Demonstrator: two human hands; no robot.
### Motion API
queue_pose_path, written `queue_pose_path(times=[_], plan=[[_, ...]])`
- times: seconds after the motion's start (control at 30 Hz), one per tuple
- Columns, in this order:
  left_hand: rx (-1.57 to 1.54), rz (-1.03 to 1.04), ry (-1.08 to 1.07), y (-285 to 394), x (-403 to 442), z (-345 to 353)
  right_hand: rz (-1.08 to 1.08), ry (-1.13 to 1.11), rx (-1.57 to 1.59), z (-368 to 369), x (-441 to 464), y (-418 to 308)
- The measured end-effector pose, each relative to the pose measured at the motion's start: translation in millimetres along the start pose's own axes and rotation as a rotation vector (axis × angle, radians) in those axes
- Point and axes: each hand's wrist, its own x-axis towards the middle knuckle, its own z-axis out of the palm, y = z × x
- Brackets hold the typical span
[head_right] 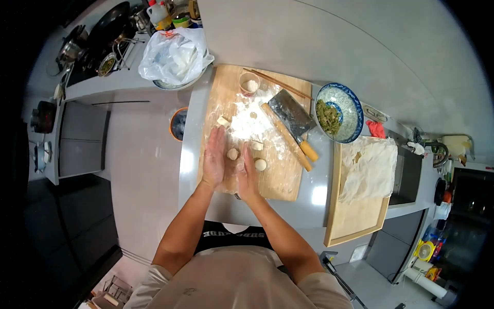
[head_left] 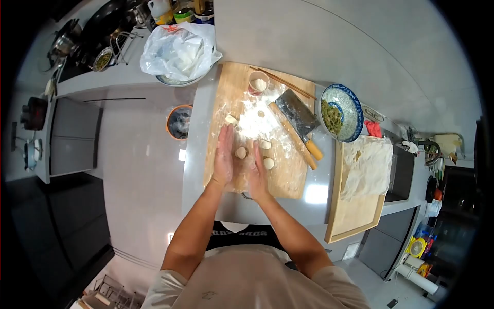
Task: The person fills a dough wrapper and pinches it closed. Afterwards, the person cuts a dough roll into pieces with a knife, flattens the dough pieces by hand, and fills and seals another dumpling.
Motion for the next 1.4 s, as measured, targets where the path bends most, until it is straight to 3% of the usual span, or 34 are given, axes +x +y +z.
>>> queue_pose_path(times=[0.07,0.13,0.2,0.53,0.6,0.67,0.7,0.77,0.83,0.9,1.0,1.07,1.1,1.17,1.23,1.3,1.33,1.4], plan=[[-0.015,-0.002,0.109,8,-15,-15,-0.222,-0.071,-0.638,-3,1,-17],[-0.054,0.003,0.307,18,-33,-23,-0.272,-0.136,-0.803,7,8,-25],[-0.060,0.017,0.327,24,-41,-31,-0.280,-0.264,-1.009,16,18,-25],[-0.051,-0.048,0.412,10,-58,-48,-0.213,-0.291,-1.010,9,6,-22],[-0.025,-0.102,0.439,3,-56,-48,-0.258,0.057,-0.643,-14,-3,-21],[0.870,-0.119,0.148,15,-57,-38,-0.258,0.115,-0.694,-35,-14,-22],[0.871,-0.114,0.139,21,-53,-27,-0.264,0.176,-0.741,-42,-16,-23],[1.214,0.145,0.039,31,-43,9,-0.256,0.296,-0.809,-49,-13,-25],[1.286,0.180,0.009,27,-29,20,-0.004,0.238,-0.802,-55,-13,-15],[1.377,0.115,-0.100,15,-12,13,-0.017,0.189,-0.851,-64,-11,2],[1.360,0.211,-0.099,22,10,7,0.034,0.149,-0.729,-78,2,9],[1.396,0.260,-0.080,30,10,13,-0.182,0.270,-0.906,-83,17,1],[1.403,0.266,-0.085,34,6,19,-0.183,0.277,-0.898,-83,23,-5],[1.355,0.235,-0.024,37,-14,31,-0.268,0.214,-0.953,-80,33,-19],[1.385,0.310,-0.022,22,-27,31,-0.200,0.137,-1.003,-77,36,-21],[1.070,-0.009,0.016,13,-37,34,-0.292,0.043,-1.090,-75,33,-14],[1.032,0.086,0.030,1,-38,32,-0.292,0.044,-1.090,-76,27,-13],[0.976,0.032,0.023,-8,-41,35,-0.437,0.042,-0.985,-76,6,-12]])
